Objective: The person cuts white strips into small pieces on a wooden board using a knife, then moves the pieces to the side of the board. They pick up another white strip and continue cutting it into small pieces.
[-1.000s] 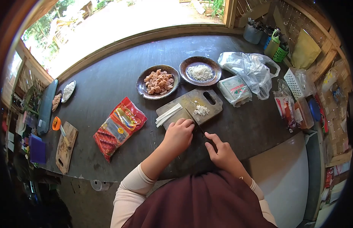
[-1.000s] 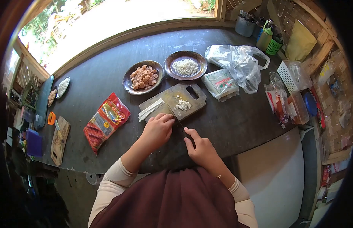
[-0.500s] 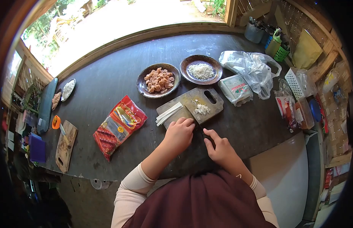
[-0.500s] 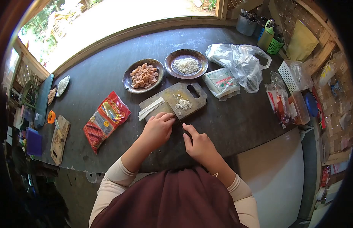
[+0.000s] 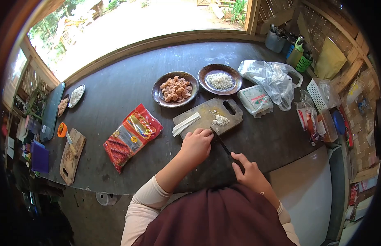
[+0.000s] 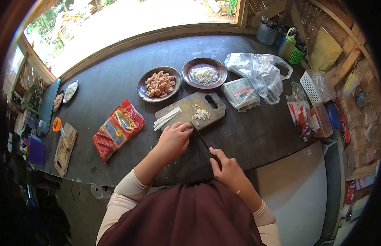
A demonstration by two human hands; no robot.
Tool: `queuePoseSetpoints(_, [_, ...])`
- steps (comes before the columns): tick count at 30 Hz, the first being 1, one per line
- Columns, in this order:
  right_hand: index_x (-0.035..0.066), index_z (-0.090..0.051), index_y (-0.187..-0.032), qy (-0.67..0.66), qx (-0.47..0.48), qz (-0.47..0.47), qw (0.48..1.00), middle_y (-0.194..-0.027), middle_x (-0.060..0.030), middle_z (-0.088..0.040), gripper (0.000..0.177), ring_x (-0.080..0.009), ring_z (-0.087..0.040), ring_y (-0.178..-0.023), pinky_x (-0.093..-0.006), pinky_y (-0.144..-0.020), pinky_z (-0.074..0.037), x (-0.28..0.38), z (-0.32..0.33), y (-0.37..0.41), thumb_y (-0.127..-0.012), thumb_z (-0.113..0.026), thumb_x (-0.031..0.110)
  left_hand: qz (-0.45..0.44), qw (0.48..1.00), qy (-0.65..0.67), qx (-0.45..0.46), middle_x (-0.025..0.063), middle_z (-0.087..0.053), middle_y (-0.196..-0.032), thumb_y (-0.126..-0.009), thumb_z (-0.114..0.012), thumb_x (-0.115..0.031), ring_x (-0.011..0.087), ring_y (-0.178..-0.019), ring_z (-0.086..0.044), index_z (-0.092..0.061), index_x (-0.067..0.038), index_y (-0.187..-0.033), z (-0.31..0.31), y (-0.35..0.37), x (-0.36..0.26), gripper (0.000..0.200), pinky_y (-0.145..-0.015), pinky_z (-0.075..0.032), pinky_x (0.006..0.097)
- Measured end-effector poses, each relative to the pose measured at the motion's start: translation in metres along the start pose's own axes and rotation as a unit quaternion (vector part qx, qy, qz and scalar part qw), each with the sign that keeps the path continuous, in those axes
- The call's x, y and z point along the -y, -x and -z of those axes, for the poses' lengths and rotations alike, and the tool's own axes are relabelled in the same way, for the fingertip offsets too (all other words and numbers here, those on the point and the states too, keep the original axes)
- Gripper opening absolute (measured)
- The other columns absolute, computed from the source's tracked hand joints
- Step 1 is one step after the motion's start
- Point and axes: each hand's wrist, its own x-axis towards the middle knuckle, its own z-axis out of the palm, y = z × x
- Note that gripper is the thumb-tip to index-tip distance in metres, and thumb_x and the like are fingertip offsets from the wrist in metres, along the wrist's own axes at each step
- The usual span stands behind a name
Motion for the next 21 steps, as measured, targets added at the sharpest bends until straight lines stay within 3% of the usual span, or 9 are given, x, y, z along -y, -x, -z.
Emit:
queuePoseSetpoints(2, [0.008, -0.056, -0.125, 0.005, 0.046, -0.093, 0.995, -0.079, -0.0276, -0.065, 0.034, -0.0454, -0.065, -0.075, -0.0447, -0.065, -0.052, 0.009, 0.009, 0.006, -0.092, -0.059, 0.015, -0.001, 1.000, 0.002, 0.005, 0.0015, -0.062, -0.122, -0.082, -0.062, -0.016, 0.0204, -0.116, -0.055, -0.067, -0.007, -0.114, 0.001, 0.000, 0.000, 0.033, -0.086, -0.049, 0.0382])
queuePoseSetpoints(5, [0.009, -0.056, -0.126, -0.004, 0.048, -0.102, 0.994, -0.077, -0.0278, -0.064, 0.034, -0.0441, -0.065, -0.073, -0.0432, -0.064, -0.051, 0.011, 0.011, 0.010, -0.093, -0.058, 0.016, -0.005, 1.000, 0.002, 0.006, 0.0016, -0.062, -0.122, -0.082, -0.061, -0.016, 0.0205, -0.116, -0.055, -0.067, -0.007, -0.115, -0.001, 0.000, 0.002, 0.034, -0.085, -0.049, 0.0384])
queuePoseSetpoints(21, [0.011, -0.056, -0.127, -0.008, 0.004, -0.052, 0.999, -0.084, -0.0266, -0.066, 0.035, -0.0455, -0.064, -0.081, -0.0472, -0.069, -0.051, 0.004, -0.011, -0.002, -0.094, -0.058, 0.020, -0.015, 1.000, -0.007, 0.002, 0.0021, -0.062, -0.121, -0.083, -0.060, -0.017, 0.0213, -0.116, -0.056, -0.068, -0.007, -0.110, -0.002, 0.000, 0.003, 0.030, -0.085, -0.050, 0.0387])
